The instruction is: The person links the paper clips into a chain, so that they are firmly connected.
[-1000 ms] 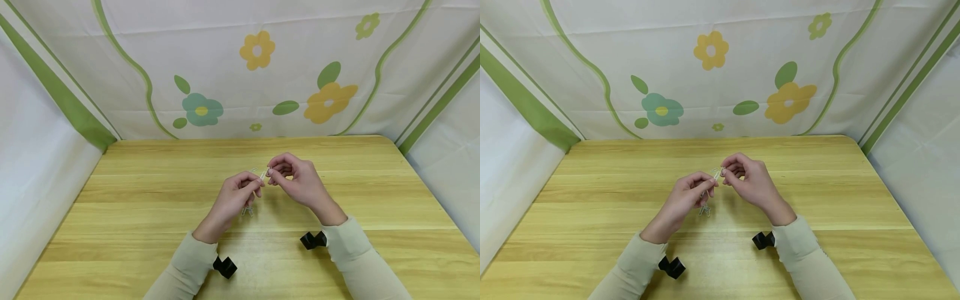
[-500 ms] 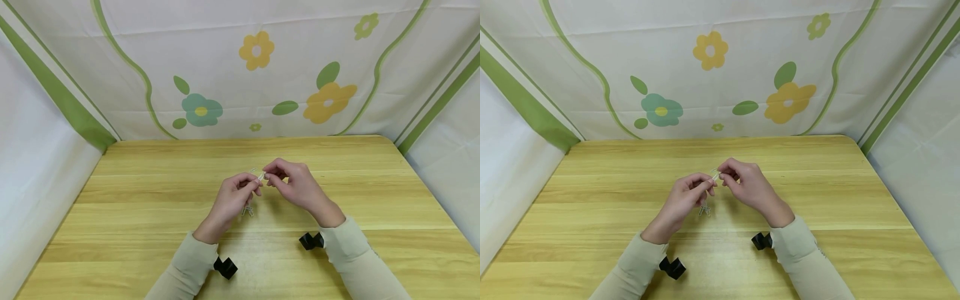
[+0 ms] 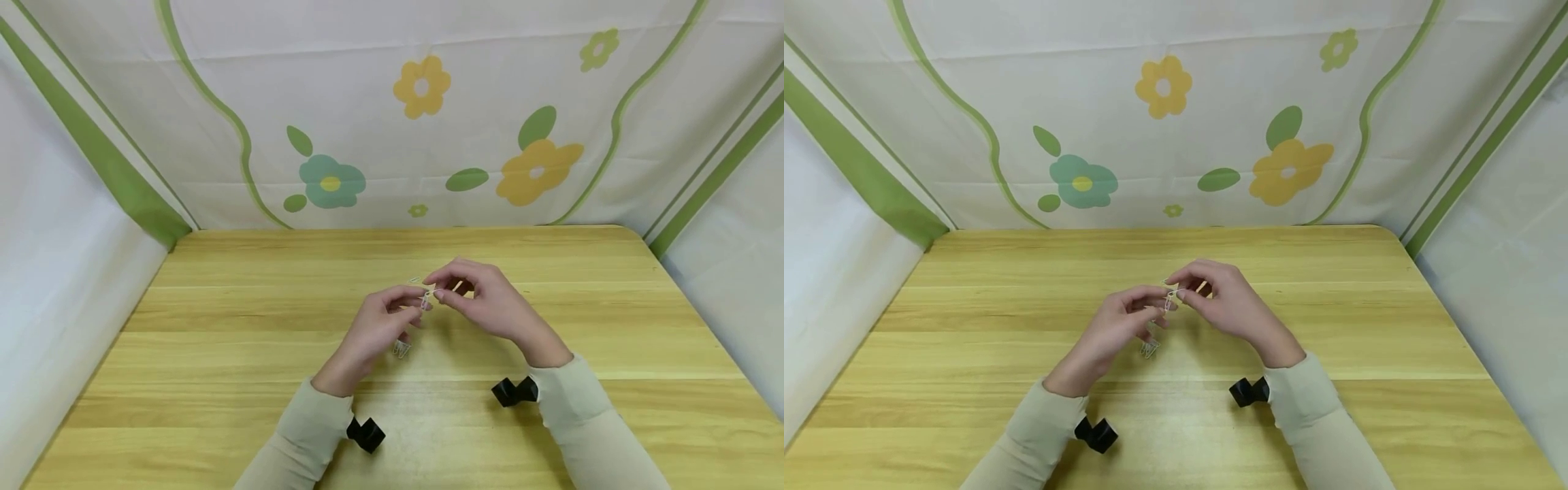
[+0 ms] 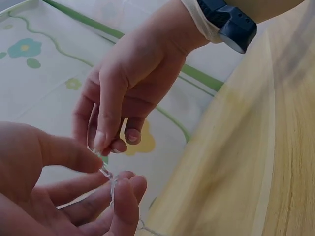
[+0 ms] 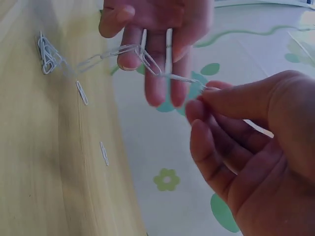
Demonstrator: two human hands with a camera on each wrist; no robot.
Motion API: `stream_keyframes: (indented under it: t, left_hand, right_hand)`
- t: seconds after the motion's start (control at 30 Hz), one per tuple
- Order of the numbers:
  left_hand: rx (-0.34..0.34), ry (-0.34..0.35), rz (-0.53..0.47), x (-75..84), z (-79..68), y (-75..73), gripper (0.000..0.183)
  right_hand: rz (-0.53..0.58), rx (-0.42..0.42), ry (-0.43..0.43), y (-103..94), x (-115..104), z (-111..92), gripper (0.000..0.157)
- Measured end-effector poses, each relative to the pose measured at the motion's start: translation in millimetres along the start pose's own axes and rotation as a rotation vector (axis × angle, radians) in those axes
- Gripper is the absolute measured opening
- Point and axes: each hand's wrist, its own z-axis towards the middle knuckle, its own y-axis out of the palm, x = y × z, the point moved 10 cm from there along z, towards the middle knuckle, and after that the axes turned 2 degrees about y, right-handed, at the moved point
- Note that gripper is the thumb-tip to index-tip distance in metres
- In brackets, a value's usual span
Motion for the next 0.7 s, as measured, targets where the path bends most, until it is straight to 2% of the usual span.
stream_keyframes:
  t: [0.07,0.17,0.27,0.33,0.4,0.47,0.57,0.63,0.7]
  left_hand:
    - [-0.011,0.009,-0.005,0.3,0.7,1.5,0.026]
    - [0.01,0.023,0.004,1.4,1.0,-0.8,0.023]
    - [0.074,0.021,0.004,1.8,1.1,-8.2,0.019]
    - [0.126,0.015,0.0,1.1,1.3,-14.9,0.018]
    - [0.177,-0.005,-0.027,-1.5,0.5,-22.5,0.019]
    - [0.228,-0.027,-0.075,-5.9,-0.9,-31.4,0.019]
    - [0.29,-0.063,-0.145,-14.3,-5.0,-44.2,0.019]
    - [0.312,-0.082,-0.175,-18.2,-7.3,-50.1,0.02]
    - [0.315,-0.093,-0.177,-20.1,-8.9,-52.9,0.021]
  right_hand:
    - [0.026,-0.032,0.033,3.3,4,3,0.02]
    - [0.072,-0.067,0.068,6.8,7,9,0.02]
    - [0.133,-0.095,0.115,8.6,14,18,0.02]
    - [0.126,-0.087,0.153,8.3,23,27,0.017]
    - [0.034,-0.068,0.171,9.0,33,37,0.015]
    - [-0.105,-0.064,0.174,14.1,43,47,0.015]
    - [-0.298,-0.116,0.146,31.0,54,62,0.018]
    - [-0.345,-0.165,0.141,42.6,61,69,0.022]
    - [-0.365,-0.196,0.147,50.7,66,73,0.019]
